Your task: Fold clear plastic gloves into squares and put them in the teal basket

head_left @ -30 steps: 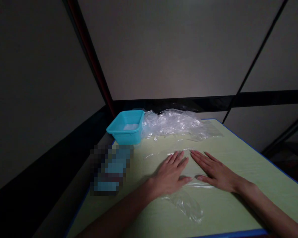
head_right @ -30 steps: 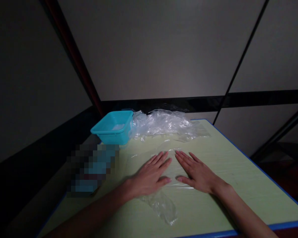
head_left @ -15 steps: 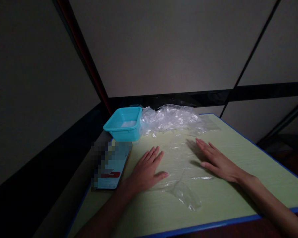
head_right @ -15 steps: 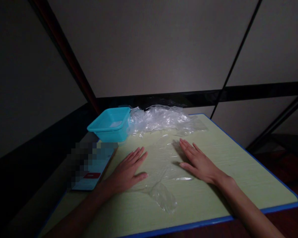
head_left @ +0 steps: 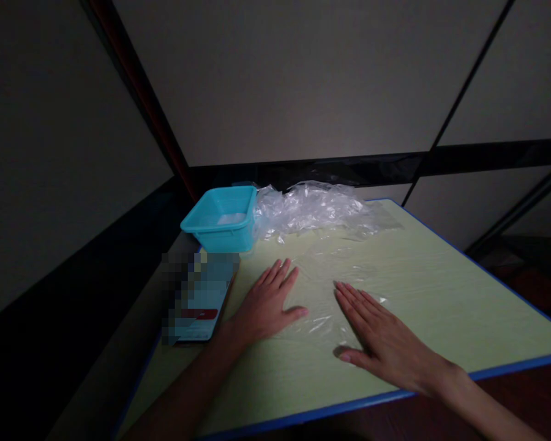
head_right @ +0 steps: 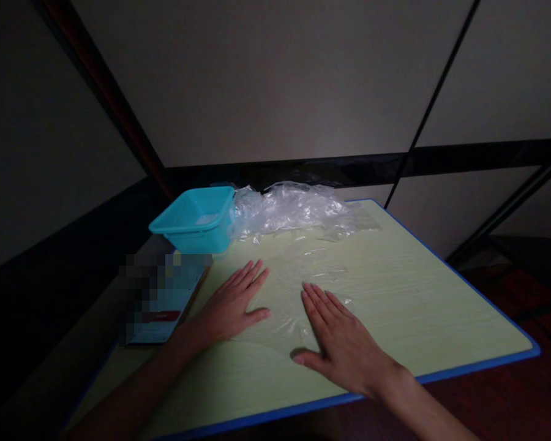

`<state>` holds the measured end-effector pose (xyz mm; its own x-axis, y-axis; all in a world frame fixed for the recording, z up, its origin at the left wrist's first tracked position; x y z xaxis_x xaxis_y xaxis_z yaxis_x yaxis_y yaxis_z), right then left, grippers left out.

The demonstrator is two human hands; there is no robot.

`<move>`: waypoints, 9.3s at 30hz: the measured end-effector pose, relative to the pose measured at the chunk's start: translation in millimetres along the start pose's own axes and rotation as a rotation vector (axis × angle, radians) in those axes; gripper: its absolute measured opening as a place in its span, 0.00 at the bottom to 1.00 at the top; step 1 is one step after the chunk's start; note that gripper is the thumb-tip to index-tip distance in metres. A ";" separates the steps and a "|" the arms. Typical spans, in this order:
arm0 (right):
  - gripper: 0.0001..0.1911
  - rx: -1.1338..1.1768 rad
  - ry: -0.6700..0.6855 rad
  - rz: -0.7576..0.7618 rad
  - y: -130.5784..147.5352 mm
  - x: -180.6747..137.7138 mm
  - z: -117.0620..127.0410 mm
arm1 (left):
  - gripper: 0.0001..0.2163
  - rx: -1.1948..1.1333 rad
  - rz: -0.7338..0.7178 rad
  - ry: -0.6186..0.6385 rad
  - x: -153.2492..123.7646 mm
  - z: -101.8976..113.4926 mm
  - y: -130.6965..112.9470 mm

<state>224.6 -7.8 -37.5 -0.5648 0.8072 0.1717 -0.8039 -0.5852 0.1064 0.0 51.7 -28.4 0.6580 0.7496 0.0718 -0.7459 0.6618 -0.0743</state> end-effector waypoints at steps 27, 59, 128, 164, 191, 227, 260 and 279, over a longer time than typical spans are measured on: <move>0.47 -0.023 -0.030 0.007 -8.8 -9.3 -4.2 | 0.35 -0.130 -0.186 -0.014 10.6 -7.0 -56.8; 0.53 0.016 0.097 0.010 -11.5 -7.9 6.4 | 0.38 0.019 -0.060 0.032 -16.5 0.4 -0.2; 0.45 -0.003 -0.034 0.034 -12.0 -11.5 0.8 | 0.24 -0.139 0.008 -0.097 -4.2 22.2 -37.5; 0.45 0.028 0.067 0.007 -13.5 -14.8 11.6 | 0.30 0.090 0.164 -0.149 -26.6 -7.0 -22.5; 0.38 -0.005 0.067 -0.005 -54.5 98.6 -15.5 | 0.33 0.042 0.144 -0.109 -32.5 -1.7 -16.4; 0.32 -0.051 0.034 0.021 -56.9 98.1 -18.9 | 0.31 0.028 0.229 -0.127 7.3 -8.4 -24.3; 0.36 0.031 0.062 0.071 20.4 8.4 3.8 | 0.32 0.083 0.266 -0.162 -20.6 -8.1 -6.3; 0.38 -0.026 0.039 0.054 14.2 -5.5 3.8 | 0.32 0.083 0.289 -0.126 -19.1 -7.0 -6.2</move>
<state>217.1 -20.9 -33.3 -0.6139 0.7772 0.1382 -0.7764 -0.6261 0.0722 -7.2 33.3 -36.2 0.4035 0.8967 0.1820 -0.9094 0.4150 -0.0288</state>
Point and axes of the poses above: each hand's wrist, its own x-axis towards the middle knuckle, its own z-axis out of the back of the hand, y = z × x, the point moved 2 cm from there along x, towards the middle knuckle, and after that the axes turned 6 degrees about -z, right-handed, at the moved point
